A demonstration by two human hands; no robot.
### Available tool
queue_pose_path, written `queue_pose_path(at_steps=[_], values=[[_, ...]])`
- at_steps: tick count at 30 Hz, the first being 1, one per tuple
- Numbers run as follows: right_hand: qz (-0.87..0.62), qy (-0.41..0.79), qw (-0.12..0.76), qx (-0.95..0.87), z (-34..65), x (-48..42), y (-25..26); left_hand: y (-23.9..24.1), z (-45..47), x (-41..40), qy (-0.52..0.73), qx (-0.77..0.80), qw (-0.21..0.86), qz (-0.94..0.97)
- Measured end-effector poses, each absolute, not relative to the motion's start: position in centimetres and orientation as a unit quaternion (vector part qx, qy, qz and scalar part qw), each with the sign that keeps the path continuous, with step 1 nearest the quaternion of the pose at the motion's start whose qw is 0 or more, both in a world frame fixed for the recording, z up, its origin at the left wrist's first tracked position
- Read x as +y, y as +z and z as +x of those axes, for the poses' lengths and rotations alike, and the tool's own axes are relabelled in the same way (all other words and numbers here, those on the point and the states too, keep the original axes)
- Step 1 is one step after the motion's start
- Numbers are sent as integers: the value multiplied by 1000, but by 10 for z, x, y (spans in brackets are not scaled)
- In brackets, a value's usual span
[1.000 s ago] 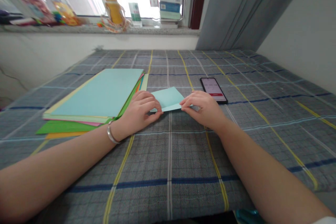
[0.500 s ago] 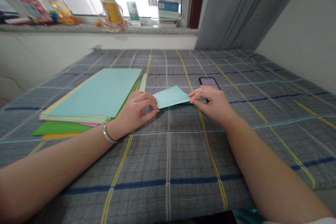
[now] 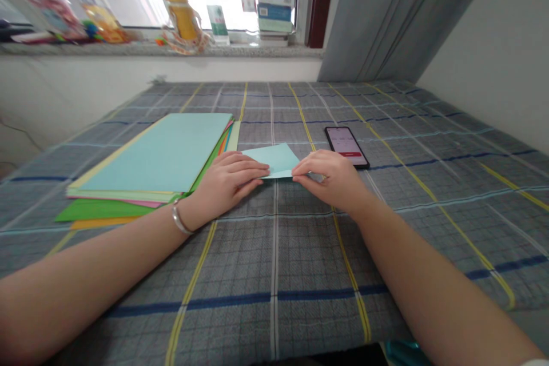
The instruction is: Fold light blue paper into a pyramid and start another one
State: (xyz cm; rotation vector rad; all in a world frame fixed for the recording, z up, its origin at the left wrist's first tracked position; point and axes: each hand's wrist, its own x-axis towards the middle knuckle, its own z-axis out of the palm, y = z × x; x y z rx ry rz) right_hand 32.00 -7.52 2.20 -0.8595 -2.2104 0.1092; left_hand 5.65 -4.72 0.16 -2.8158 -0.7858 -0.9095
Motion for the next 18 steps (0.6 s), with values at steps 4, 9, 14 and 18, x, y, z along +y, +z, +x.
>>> queue_pose_path(at_steps=[4, 9, 14, 18], values=[[-370, 20, 390, -843, 319, -79, 23, -3, 56, -44, -283, -302, 42, -910], [-450, -22, 453, -769, 325, -77, 22, -7, 55, -43, -287, -373, 21, -882], [-498, 67, 499, -706, 325, -65, 8, -1, 57, -46, -352, -405, -63, -841], [-520, 155, 493, -680, 322, -55, -10, 2, 58, -47, -412, -405, -118, -808]])
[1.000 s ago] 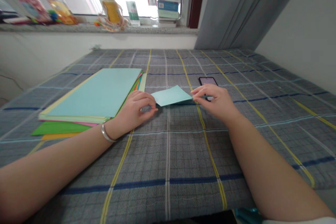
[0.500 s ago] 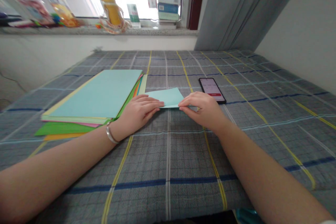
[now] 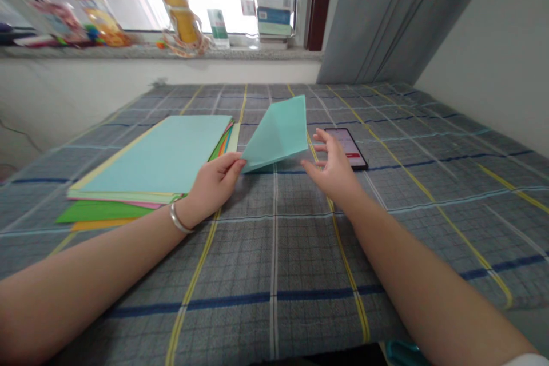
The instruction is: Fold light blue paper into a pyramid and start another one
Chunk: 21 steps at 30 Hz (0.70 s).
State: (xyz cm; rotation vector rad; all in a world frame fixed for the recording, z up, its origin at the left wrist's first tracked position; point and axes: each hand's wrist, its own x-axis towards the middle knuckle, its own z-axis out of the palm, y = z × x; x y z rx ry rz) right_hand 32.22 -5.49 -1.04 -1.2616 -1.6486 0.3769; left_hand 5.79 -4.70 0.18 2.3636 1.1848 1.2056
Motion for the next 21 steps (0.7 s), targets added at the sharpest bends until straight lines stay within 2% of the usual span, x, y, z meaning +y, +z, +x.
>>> queue_pose_path(at_steps=[3, 5, 11, 16, 21], values=[[-539, 217, 470, -664, 319, -51, -20, -5, 59, -41, 463, 416, 189, 760], [-541, 259, 459, -655, 317, -50, -24, -11, 60, -34, 504, 415, 276, 705], [-531, 358, 467, -611, 318, -45, -24, -15, 69, -30, 538, 395, 476, 573], [-496, 423, 456, -606, 317, -45, -21, -11, 73, -37, 522, 384, 543, 535], [-445, 473, 461, -605, 311, -49, -17, -11, 74, -40, 497, 370, 558, 552]])
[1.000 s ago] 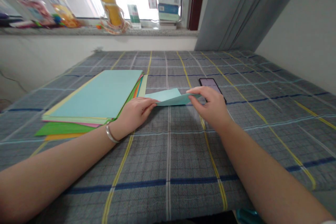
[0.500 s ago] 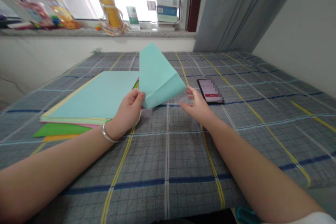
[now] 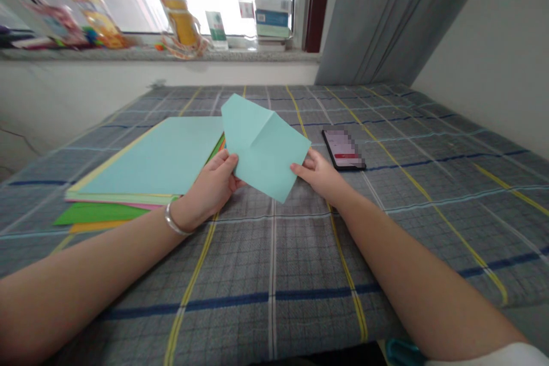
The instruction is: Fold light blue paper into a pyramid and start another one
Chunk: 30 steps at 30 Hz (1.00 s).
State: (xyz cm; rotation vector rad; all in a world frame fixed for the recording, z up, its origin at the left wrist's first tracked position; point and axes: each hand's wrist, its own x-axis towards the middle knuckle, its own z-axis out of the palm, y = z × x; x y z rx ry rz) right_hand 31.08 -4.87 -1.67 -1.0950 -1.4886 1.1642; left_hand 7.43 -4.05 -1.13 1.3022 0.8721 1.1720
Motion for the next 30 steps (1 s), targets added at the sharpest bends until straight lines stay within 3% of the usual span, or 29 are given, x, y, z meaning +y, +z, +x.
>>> queue_pose_path(at_steps=[5, 12, 18, 24, 30], values=[[-478, 473, 437, -597, 317, -49, -14, -10, 75, -48, 470, 366, 549, 586], [-525, 449, 433, -579, 329, -50, -8, -10, 75, -52, 541, 347, 488, 590], [-514, 430, 341, -659, 338, -50, -5, -9, 69, -55, 486, 401, 339, 698], [-582, 413, 244, -657, 338, -57, 9, 1, 66, -64, 389, 459, 337, 724], [-632, 392, 191, -641, 335, -62, 16, 7, 61, -75, 397, 374, 108, 831]])
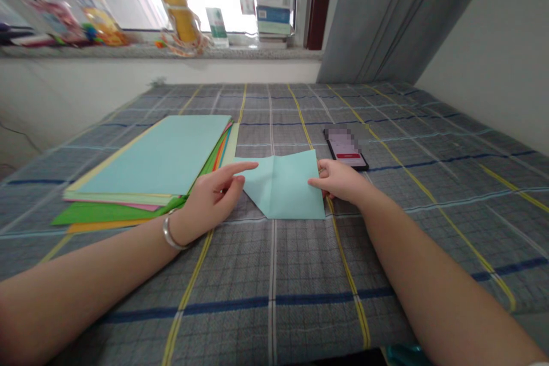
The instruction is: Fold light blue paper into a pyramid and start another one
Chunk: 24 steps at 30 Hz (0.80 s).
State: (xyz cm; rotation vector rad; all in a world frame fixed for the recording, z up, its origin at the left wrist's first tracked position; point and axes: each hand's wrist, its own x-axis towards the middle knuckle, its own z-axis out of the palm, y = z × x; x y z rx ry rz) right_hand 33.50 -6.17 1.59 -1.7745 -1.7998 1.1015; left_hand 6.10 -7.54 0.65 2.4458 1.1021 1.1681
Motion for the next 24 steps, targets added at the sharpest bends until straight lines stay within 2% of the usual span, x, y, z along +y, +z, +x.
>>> queue_pose_path(at_steps=[3, 8, 15, 20, 24], values=[[-651, 380, 193, -628, 334, -62, 15, 6, 62, -74, 346, 318, 17, 883], [-689, 364, 212, -590, 330, -63, 13, 1, 66, -68, 226, 308, -34, 924], [-695, 347, 219, -591, 330, -65, 16, 0, 68, -73, 85, 333, -6, 939], [-612, 285, 222, -703, 347, -62, 12, 0, 67, -74, 51, 343, 7, 938], [-560, 211, 137, -789, 361, -59, 7, 2, 66, -73, 51, 306, 35, 950]])
